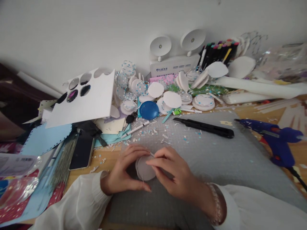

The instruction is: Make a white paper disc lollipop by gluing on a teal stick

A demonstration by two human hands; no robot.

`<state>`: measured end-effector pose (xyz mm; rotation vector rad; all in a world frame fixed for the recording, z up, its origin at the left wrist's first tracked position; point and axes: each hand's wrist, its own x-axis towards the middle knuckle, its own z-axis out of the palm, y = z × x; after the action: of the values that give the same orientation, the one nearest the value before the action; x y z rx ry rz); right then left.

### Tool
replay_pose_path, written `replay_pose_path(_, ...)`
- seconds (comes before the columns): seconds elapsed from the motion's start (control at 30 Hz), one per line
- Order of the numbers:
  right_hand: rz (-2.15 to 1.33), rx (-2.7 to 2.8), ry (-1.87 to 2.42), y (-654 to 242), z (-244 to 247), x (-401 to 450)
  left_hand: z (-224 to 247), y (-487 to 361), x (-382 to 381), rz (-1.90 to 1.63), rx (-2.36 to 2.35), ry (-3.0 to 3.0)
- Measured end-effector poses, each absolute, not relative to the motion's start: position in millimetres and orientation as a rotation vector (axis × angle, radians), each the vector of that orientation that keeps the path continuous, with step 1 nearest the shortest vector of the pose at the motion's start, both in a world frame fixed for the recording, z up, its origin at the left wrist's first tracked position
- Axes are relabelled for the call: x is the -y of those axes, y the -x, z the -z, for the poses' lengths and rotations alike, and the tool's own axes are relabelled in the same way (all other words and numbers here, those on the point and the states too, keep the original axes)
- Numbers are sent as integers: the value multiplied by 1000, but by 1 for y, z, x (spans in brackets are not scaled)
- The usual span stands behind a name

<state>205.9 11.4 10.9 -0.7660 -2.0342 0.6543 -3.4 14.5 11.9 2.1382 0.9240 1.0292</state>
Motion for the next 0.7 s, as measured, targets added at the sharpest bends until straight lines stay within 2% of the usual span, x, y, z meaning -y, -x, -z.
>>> replay_pose_path(0.27, -755, 1956, 783, -201, -8, -10, -7, 7, -11, -941, -947, -2030)
replay_pose_path(0.37, -677, 1925, 873, -204, -10, -16, -9, 10, -12, -932, -983, -1946)
replay_pose_path(0.6, 113, 2051, 1368, -271, -2, -64, -7, 14, -21, -873, -1187, -1878)
replay_pose_path(0.7, 304, 2194, 1526, -302, 11, -80, -1, 12, -24, -804, -1218, -1911)
